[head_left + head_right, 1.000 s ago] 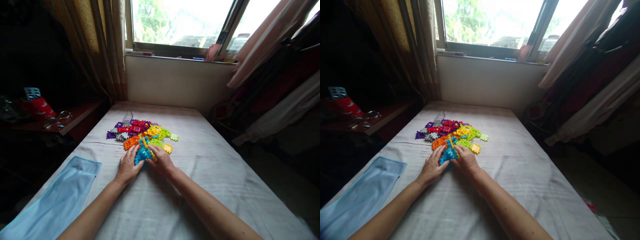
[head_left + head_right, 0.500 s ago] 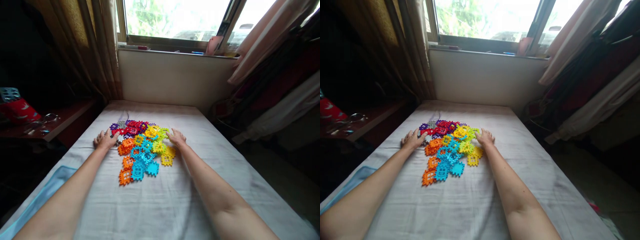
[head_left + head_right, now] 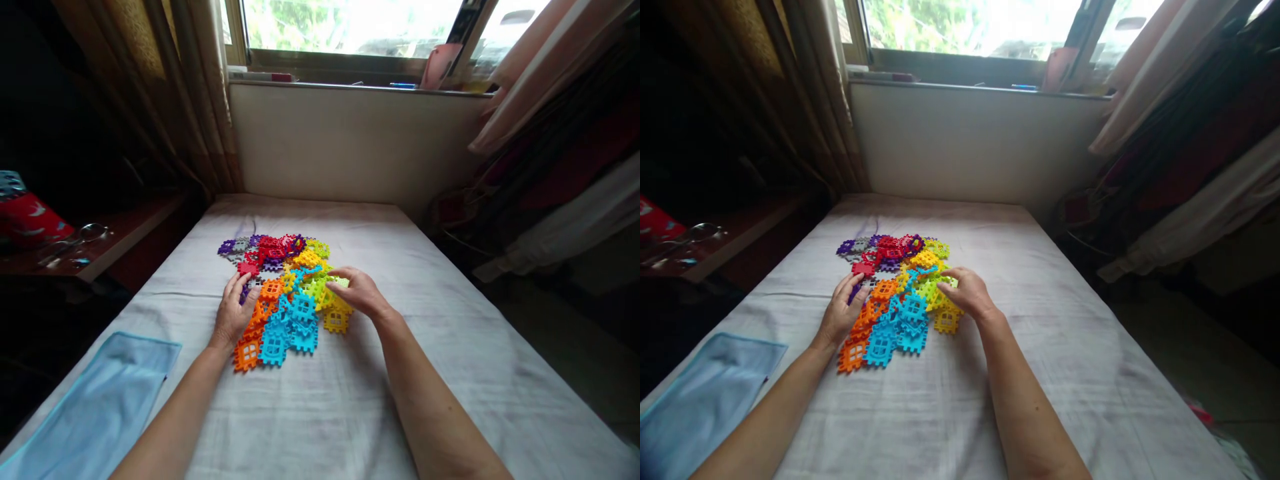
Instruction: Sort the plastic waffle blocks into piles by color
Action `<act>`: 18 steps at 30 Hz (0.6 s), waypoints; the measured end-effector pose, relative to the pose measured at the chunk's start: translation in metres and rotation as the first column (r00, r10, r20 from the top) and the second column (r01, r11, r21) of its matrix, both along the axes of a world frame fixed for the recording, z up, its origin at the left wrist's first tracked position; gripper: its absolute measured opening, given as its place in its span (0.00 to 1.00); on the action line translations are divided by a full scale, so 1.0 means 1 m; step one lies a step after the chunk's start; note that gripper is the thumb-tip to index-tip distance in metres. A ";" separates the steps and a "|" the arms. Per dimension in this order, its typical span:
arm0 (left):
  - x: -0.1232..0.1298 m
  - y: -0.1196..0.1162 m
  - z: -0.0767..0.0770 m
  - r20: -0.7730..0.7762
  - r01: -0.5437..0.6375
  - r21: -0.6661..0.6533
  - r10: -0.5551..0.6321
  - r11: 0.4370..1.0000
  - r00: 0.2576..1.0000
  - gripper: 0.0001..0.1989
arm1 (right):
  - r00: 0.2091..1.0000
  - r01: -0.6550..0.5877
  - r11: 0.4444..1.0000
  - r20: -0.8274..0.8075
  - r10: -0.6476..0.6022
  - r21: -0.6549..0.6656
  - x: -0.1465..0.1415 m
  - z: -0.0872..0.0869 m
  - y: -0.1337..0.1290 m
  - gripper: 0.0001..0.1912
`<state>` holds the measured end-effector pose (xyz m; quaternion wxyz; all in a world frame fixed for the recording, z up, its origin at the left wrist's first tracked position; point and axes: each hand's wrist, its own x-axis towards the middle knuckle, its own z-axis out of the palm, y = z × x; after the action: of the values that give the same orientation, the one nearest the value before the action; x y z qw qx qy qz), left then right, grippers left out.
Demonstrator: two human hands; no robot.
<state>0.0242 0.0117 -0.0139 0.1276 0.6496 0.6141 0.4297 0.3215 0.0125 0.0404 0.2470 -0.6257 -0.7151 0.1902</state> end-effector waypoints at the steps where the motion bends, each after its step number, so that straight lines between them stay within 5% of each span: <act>1: 0.002 -0.006 -0.001 0.015 -0.010 0.026 0.010 1.000 1.000 0.27 | 0.997 -0.076 0.997 0.029 0.076 0.018 -0.007 0.002 -0.002 0.20; 6: 0.006 -0.016 -0.002 0.019 -0.023 0.063 0.022 0.998 1.000 0.24 | 0.963 -0.200 0.979 0.174 0.204 -0.039 -0.026 0.009 -0.006 0.18; 13: 0.005 -0.014 0.000 0.010 0.001 0.026 -0.001 1.000 1.000 0.23 | 0.981 0.050 0.958 0.195 0.006 -0.283 0.024 0.019 -0.002 0.28; 18: 0.007 -0.015 0.002 -0.004 0.011 -0.003 -0.011 1.000 1.000 0.20 | 0.963 0.149 0.979 0.245 -0.112 -0.141 0.017 0.008 0.006 0.18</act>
<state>0.0307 -0.0036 -0.0120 0.1299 0.6537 0.6112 0.4269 0.3386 0.0188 0.0480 0.1219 -0.7073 -0.6792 0.1538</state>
